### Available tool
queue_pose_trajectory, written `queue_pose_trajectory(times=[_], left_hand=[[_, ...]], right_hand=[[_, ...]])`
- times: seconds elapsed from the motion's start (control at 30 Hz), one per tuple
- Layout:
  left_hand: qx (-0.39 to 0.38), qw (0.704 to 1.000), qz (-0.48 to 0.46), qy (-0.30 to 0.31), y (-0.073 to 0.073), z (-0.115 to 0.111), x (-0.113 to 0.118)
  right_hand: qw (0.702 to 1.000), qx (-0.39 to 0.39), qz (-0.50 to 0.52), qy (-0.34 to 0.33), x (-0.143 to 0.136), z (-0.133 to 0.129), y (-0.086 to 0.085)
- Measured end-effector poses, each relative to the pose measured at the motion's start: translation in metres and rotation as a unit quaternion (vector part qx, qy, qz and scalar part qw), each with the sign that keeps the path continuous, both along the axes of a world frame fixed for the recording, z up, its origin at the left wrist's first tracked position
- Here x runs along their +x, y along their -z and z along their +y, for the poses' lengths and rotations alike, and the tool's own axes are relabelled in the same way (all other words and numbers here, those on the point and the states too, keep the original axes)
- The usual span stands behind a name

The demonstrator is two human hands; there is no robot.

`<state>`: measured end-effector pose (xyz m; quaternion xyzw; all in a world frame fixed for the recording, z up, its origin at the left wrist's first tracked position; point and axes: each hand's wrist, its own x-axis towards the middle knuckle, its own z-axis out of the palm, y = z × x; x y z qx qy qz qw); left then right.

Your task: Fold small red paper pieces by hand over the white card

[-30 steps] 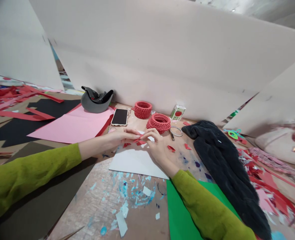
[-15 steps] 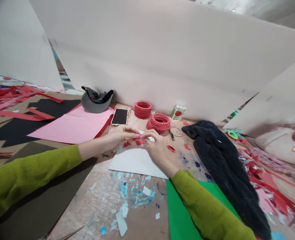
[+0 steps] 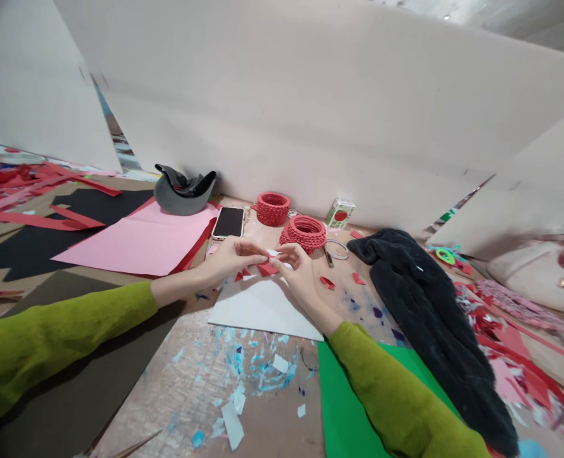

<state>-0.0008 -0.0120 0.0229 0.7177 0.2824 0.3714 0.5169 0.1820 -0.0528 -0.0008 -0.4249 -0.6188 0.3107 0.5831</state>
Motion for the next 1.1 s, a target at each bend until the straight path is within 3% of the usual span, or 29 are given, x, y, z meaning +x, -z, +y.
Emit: queue_pose_trajectory(times=[0.27,0.57,0.8,0.93,1.1], left_hand=[[-0.035,0.999,0.012,0.005,-0.004,-0.003,0.0],[-0.071,0.997,0.039,0.018,-0.002,-0.004,0.001],[-0.058,0.998,-0.025,-0.021,-0.003,-0.007,0.003],[-0.09,0.993,-0.051,-0.057,-0.005,-0.011,0.004],[-0.108,0.991,-0.055,-0.053,0.0,-0.012,0.006]], right_hand=[[0.999,0.003,-0.049,0.009,-0.002,-0.003,-0.004],[0.978,0.008,-0.205,0.025,-0.007,-0.014,-0.016],[0.993,0.003,-0.119,0.01,-0.005,-0.012,-0.013],[0.988,0.0,-0.152,-0.029,-0.007,-0.014,-0.016],[0.986,0.019,-0.164,-0.027,-0.008,-0.011,-0.014]])
